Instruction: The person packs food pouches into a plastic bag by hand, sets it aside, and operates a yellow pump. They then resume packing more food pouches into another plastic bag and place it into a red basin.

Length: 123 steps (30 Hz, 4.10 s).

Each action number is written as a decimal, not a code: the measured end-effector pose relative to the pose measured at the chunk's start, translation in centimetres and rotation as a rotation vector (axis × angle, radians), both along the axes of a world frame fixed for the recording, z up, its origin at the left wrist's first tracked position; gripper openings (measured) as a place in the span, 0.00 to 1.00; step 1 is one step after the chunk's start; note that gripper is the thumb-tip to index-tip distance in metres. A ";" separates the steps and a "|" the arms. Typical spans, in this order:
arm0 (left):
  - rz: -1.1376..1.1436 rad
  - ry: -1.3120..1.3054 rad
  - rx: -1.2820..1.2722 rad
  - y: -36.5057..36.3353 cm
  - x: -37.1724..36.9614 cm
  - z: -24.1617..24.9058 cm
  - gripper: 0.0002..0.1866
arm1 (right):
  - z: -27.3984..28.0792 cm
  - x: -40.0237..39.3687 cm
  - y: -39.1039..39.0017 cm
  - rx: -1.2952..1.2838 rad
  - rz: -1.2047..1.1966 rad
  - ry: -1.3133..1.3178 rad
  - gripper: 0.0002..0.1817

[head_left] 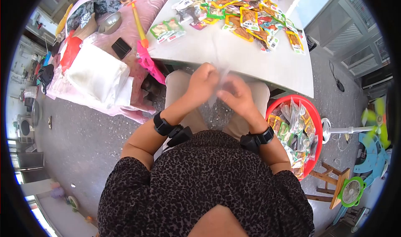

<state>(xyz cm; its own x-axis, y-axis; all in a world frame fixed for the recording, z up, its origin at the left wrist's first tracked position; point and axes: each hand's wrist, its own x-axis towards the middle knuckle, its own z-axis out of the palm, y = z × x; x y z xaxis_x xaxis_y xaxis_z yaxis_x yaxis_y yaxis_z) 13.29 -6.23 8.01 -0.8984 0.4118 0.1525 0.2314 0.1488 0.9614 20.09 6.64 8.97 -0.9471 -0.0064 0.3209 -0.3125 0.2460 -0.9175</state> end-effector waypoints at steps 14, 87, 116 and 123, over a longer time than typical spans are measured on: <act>0.040 -0.020 -0.189 -0.3 -2.0 -0.3 0.11 | -2.4 -1.7 1.3 -0.693 0.069 -0.314 0.04; -0.042 0.159 -0.580 7.8 -12.3 -7.3 0.10 | -4.8 -7.4 15.2 -0.964 -0.241 -0.211 0.18; 0.001 0.365 -0.458 9.2 -9.8 -5.8 0.07 | -7.2 -13.5 9.2 0.253 -0.323 -0.477 0.07; 0.060 0.438 -0.492 7.9 -10.6 -7.8 0.06 | -5.2 -15.6 11.1 -0.012 -0.402 -0.405 0.10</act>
